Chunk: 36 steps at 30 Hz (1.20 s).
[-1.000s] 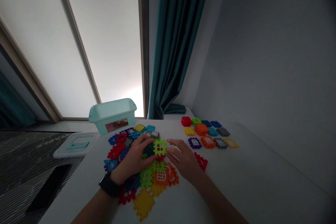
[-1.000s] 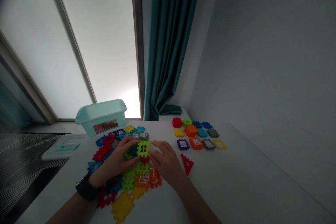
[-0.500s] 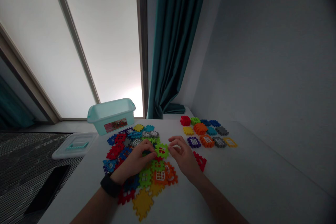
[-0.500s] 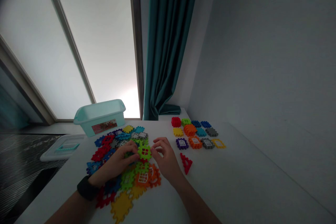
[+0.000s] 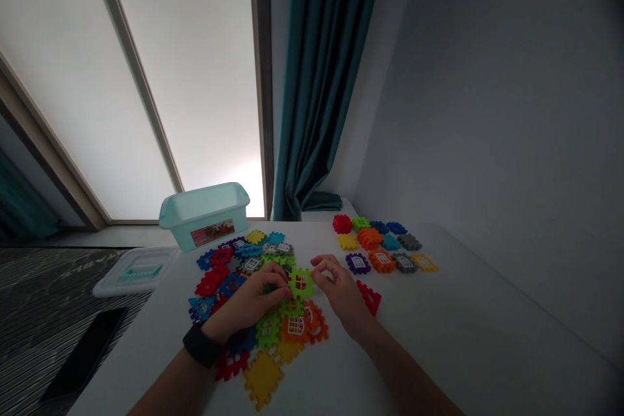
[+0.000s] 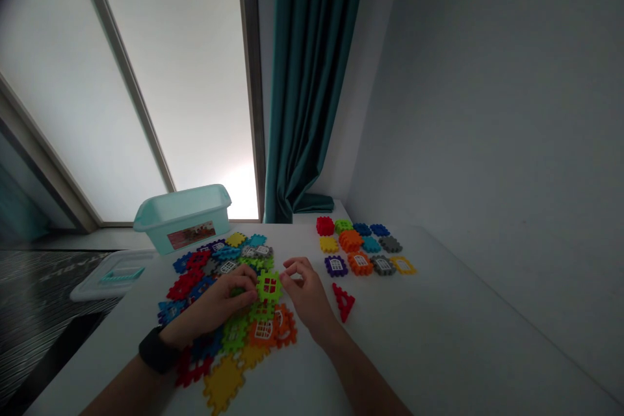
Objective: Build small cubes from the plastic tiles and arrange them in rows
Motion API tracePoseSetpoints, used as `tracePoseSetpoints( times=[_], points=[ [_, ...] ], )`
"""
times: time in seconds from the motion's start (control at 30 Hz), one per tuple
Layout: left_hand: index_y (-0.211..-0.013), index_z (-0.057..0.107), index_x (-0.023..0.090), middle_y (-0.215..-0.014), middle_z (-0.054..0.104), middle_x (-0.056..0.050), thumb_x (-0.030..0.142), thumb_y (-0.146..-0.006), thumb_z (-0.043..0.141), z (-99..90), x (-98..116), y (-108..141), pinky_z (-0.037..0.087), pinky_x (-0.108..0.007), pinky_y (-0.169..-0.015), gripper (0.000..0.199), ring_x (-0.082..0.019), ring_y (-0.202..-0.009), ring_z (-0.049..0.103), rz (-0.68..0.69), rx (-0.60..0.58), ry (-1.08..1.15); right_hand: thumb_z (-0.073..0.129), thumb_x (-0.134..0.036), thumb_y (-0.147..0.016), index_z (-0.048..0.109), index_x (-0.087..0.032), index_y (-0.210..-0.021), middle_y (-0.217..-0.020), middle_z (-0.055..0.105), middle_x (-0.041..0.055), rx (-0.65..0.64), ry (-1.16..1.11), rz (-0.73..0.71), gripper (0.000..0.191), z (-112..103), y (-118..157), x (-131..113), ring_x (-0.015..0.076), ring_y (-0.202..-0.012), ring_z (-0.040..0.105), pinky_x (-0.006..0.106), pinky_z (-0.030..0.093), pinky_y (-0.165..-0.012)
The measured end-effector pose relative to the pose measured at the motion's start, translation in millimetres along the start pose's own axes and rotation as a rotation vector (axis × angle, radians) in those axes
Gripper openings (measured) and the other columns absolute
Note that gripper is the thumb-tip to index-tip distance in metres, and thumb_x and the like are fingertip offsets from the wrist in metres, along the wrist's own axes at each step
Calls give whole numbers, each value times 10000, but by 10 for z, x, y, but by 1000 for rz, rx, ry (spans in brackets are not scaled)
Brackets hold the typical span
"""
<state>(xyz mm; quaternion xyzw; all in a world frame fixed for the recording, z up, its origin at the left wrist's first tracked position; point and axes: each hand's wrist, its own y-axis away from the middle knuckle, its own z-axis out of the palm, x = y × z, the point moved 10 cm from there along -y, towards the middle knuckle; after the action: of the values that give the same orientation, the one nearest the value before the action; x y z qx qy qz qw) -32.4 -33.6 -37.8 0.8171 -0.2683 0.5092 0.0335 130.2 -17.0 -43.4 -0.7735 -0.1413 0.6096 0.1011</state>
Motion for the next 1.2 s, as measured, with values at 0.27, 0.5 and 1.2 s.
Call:
tracePoseSetpoints(
  times=[0.27,0.5,1.2],
  points=[
    [-791,597,195,-907,586,-36,361,-988,522,-75,44,6,505,-322,-775,268,-193,-859,578,45,89,-130,557,-324,-960,623,-226,-863,-1081,604,90,41,330,-302,153,-24,61,-289,242,-1013,630,412,576,-869],
    [-876,601,201,-940,588,-33,335,-956,573,-116,105,28,483,-320,-788,159,-201,-880,578,54,118,-202,530,-184,-983,614,-248,-947,-1102,601,97,31,521,-652,112,53,262,-553,270,-1185,577,473,541,-982],
    [-1122,586,213,-1149,566,-83,297,-802,802,-245,234,123,550,-369,-901,395,-249,-1056,609,328,245,-523,566,-154,-952,583,-238,-1065,-1200,651,95,-172,511,-587,141,249,243,-377,247,-1108,626,430,548,-917]
  ],
)
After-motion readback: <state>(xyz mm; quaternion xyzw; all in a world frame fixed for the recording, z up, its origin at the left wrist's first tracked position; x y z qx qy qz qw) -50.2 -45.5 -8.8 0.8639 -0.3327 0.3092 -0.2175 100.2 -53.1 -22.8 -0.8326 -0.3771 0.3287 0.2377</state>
